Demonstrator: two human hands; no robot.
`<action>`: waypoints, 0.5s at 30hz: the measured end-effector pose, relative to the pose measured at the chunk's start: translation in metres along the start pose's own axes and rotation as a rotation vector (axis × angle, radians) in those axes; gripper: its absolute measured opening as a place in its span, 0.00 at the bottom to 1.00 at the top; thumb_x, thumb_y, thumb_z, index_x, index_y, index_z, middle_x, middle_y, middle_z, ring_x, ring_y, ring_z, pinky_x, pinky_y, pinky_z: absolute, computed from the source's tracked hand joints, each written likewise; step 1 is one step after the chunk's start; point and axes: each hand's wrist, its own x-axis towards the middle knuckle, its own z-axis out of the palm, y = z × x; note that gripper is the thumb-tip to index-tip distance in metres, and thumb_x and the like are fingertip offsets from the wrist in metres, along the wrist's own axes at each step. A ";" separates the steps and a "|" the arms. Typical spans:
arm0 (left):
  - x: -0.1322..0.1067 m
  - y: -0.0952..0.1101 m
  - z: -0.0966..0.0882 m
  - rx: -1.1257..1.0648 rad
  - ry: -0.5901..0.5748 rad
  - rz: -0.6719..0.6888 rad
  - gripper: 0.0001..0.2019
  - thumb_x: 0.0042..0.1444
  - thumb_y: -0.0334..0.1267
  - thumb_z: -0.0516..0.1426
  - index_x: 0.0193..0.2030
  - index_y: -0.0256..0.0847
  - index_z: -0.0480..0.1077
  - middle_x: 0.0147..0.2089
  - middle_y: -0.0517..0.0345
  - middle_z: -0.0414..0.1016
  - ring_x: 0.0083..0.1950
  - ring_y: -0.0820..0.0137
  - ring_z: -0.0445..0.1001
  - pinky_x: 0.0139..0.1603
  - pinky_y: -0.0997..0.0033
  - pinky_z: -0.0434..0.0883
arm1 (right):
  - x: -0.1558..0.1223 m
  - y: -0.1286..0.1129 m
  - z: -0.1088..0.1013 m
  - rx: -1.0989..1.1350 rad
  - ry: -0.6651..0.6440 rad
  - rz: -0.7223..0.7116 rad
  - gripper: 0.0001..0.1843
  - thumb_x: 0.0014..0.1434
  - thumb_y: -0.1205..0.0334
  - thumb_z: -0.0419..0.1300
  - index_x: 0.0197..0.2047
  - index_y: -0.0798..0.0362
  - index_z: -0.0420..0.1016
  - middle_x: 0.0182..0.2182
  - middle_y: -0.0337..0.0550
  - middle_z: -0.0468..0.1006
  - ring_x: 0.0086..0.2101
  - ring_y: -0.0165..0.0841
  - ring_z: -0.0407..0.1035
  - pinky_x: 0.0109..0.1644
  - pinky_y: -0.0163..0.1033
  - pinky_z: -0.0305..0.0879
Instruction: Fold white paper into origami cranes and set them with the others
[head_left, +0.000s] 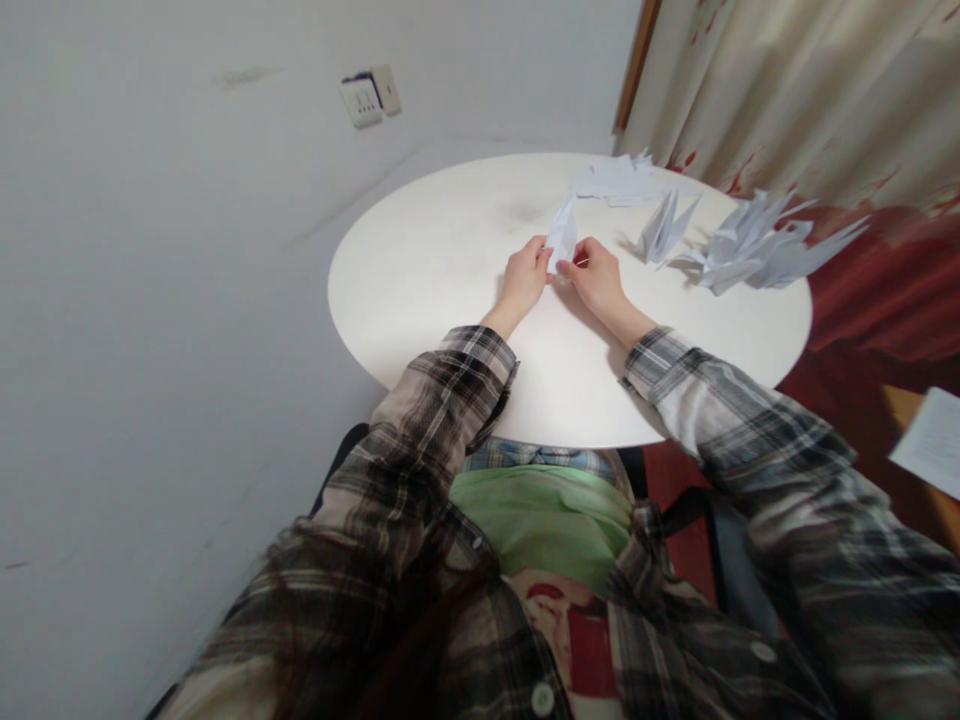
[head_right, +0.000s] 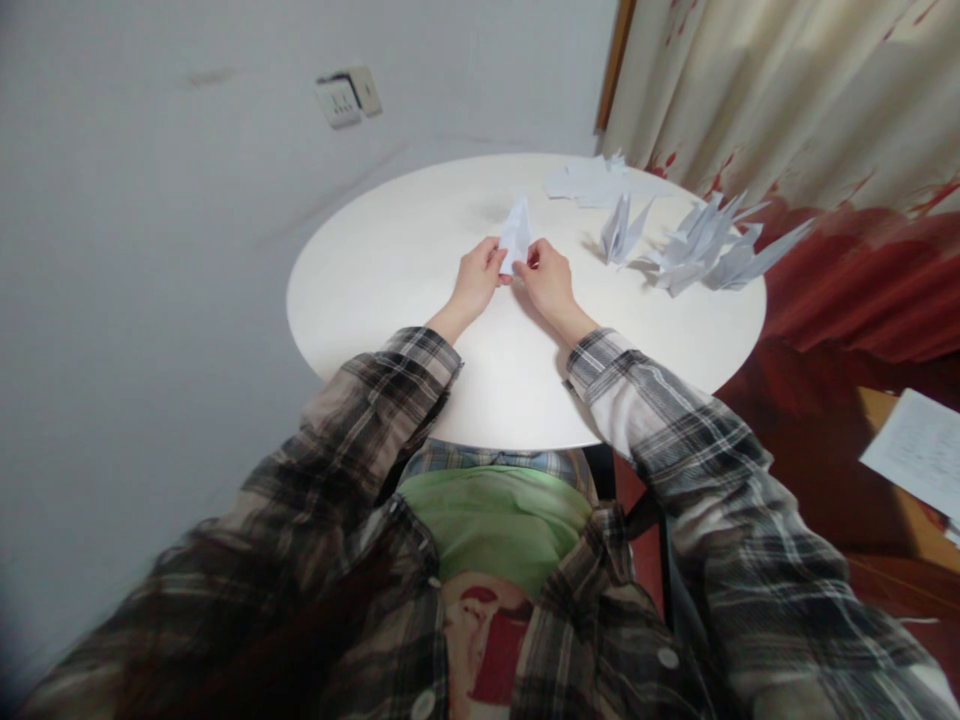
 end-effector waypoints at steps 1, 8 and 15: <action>0.000 -0.001 0.000 0.016 -0.001 -0.004 0.10 0.67 0.37 0.53 0.52 0.43 0.72 0.44 0.54 0.79 0.51 0.66 0.80 0.54 0.61 0.80 | 0.000 0.000 0.000 -0.002 0.002 0.008 0.07 0.56 0.61 0.60 0.39 0.48 0.68 0.32 0.42 0.72 0.38 0.40 0.69 0.48 0.51 0.68; -0.001 0.002 0.001 0.035 -0.017 -0.010 0.13 0.65 0.32 0.53 0.54 0.43 0.72 0.46 0.54 0.78 0.50 0.68 0.79 0.54 0.60 0.81 | -0.001 -0.002 -0.001 0.030 0.018 0.025 0.12 0.59 0.58 0.60 0.46 0.48 0.68 0.35 0.44 0.72 0.42 0.43 0.71 0.49 0.52 0.68; 0.005 -0.004 0.001 -0.037 -0.015 0.008 0.10 0.66 0.38 0.54 0.50 0.44 0.74 0.45 0.53 0.78 0.54 0.64 0.78 0.58 0.55 0.77 | 0.002 0.000 0.002 0.092 0.021 0.099 0.16 0.61 0.52 0.61 0.50 0.46 0.65 0.35 0.43 0.74 0.38 0.40 0.72 0.46 0.49 0.68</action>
